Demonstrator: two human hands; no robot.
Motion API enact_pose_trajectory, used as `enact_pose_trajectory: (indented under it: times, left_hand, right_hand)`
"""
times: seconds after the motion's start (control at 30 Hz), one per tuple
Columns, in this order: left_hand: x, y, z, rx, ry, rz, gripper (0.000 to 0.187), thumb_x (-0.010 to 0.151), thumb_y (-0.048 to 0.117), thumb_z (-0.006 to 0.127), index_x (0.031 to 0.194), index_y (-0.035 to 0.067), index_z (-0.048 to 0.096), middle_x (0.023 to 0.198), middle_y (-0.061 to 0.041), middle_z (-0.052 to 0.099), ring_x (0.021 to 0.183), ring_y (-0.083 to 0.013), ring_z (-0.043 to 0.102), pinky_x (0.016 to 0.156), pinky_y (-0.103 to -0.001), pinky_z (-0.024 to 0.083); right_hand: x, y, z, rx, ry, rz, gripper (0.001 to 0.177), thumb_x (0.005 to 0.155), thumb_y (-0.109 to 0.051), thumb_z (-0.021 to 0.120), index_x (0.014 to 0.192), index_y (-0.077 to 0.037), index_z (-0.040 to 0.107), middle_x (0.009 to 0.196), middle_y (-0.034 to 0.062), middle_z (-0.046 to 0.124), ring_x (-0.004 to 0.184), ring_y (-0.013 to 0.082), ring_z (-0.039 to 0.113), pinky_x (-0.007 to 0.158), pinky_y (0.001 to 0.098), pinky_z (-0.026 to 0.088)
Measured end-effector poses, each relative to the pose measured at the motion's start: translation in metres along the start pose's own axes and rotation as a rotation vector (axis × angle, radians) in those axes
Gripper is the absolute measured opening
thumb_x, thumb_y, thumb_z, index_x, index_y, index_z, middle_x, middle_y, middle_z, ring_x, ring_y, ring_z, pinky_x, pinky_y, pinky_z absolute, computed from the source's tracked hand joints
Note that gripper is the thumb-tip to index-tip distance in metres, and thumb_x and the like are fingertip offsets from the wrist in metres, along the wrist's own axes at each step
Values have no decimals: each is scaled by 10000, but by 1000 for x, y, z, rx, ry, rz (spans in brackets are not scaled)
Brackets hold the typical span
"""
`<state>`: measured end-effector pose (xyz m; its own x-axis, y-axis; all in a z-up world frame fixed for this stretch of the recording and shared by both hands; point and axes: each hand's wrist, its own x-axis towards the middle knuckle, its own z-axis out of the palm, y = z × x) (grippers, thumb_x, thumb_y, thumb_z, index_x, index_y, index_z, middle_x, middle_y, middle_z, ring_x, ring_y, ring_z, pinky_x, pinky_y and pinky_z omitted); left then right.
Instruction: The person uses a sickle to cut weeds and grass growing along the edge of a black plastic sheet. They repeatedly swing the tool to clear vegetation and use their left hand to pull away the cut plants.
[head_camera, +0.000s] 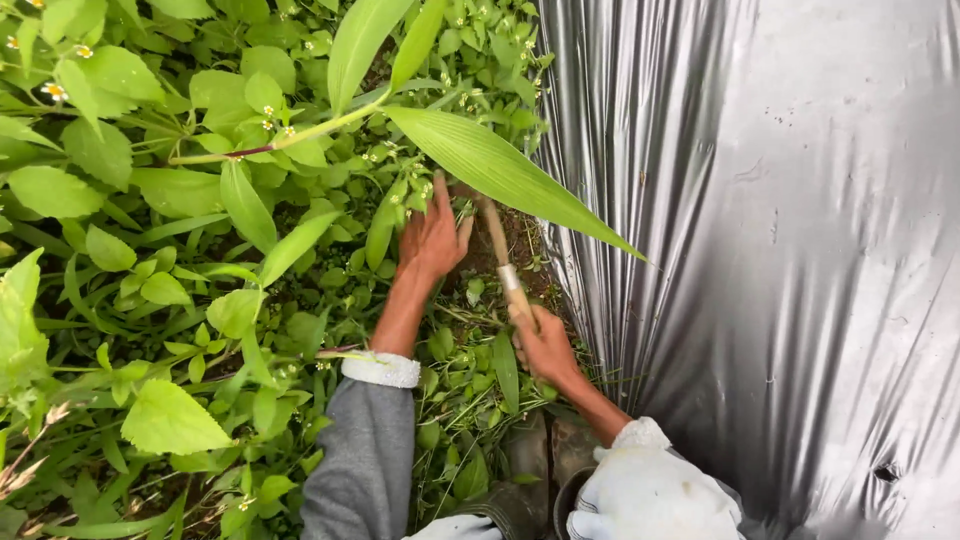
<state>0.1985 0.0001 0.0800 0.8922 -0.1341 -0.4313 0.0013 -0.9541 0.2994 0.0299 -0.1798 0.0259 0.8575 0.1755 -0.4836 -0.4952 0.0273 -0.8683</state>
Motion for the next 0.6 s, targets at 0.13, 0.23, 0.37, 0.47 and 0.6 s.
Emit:
enact_pose_trajectory:
  times: [0.13,0.23,0.37,0.47,0.6]
  left_hand:
    - [-16,9,13,4,131,-22,768,1035,330,554,1559,-87,177,1215,-330,604,1073,-458,675,952,-625,525]
    - [-4,-13,63,134,216,-26,538,990,256,569,1348,-134,472,927,-255,713,858,-397,745,874,-557,554]
    - [-13,-3,67,183,186,-167,368,1042,212,505,1257,-66,615,730,-141,718,628,-222,732,691,-412,604]
    - [-14,-1,64,174,186,-165,293,1072,195,459,1142,-19,647,673,-118,700,551,-206,694,587,-385,583]
    - [-17,8,55,136,198,-128,263,1069,157,439,1086,-4,647,643,-105,686,548,-212,699,565,-385,571]
  right_hand:
    - [-12,-3,-3,26,241,-51,365,1103,-304,426,915,-28,575,536,55,571,363,127,549,313,263,475]
    - [-14,-1,-9,81,323,-69,370,1116,-305,380,927,-30,540,561,54,553,396,127,550,351,278,489]
    - [-1,10,-11,84,381,-49,347,1110,-270,362,913,-33,522,572,70,540,403,143,545,370,297,505]
    - [23,-3,-8,74,341,-32,326,1114,-256,358,930,-37,515,583,33,527,408,117,520,358,271,485]
    - [53,-11,-9,145,280,3,397,1115,-306,336,902,-19,509,563,47,514,399,125,512,350,288,482]
